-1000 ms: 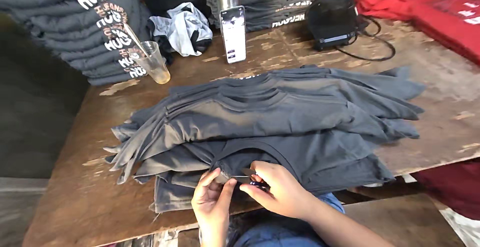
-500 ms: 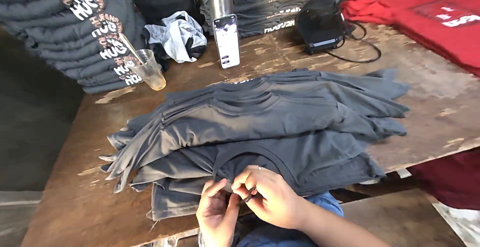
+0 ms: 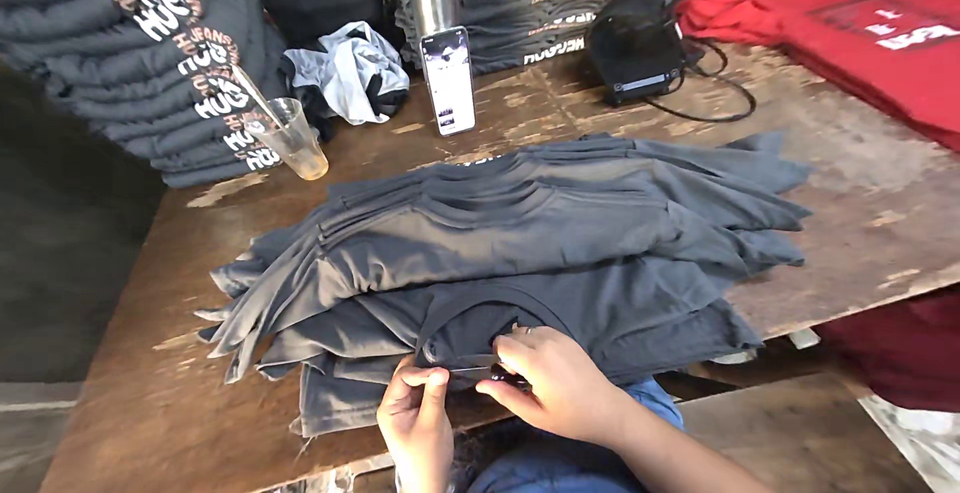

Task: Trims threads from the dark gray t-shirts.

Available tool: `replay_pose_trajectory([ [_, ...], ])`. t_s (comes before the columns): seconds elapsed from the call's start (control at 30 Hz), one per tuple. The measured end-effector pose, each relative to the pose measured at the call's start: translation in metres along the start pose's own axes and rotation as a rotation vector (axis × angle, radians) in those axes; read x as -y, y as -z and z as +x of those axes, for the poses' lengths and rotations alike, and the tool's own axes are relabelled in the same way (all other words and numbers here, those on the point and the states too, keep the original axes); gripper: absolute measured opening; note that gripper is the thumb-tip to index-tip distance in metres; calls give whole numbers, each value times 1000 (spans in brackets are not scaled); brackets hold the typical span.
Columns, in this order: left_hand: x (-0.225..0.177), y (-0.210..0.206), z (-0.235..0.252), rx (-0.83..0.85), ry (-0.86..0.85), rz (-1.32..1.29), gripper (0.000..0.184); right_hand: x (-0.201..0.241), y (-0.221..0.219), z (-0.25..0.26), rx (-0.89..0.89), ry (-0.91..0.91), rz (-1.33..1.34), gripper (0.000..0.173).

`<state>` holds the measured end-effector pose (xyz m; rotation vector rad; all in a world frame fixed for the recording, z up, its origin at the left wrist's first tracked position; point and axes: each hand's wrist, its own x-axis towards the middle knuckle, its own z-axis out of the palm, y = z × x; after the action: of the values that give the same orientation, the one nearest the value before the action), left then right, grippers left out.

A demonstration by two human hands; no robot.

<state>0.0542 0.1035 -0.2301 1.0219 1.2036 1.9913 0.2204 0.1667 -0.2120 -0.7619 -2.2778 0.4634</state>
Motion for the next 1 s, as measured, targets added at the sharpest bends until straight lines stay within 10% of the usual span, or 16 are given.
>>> replay_pose_trajectory([
  [0.8,2,4,-6,100,-106,-44,6,15,-24,3,-83,26,-228,36],
  [1.0,-1,2,-5,55,-66,-28,9,13,-11,6,-128,-75,198,37],
])
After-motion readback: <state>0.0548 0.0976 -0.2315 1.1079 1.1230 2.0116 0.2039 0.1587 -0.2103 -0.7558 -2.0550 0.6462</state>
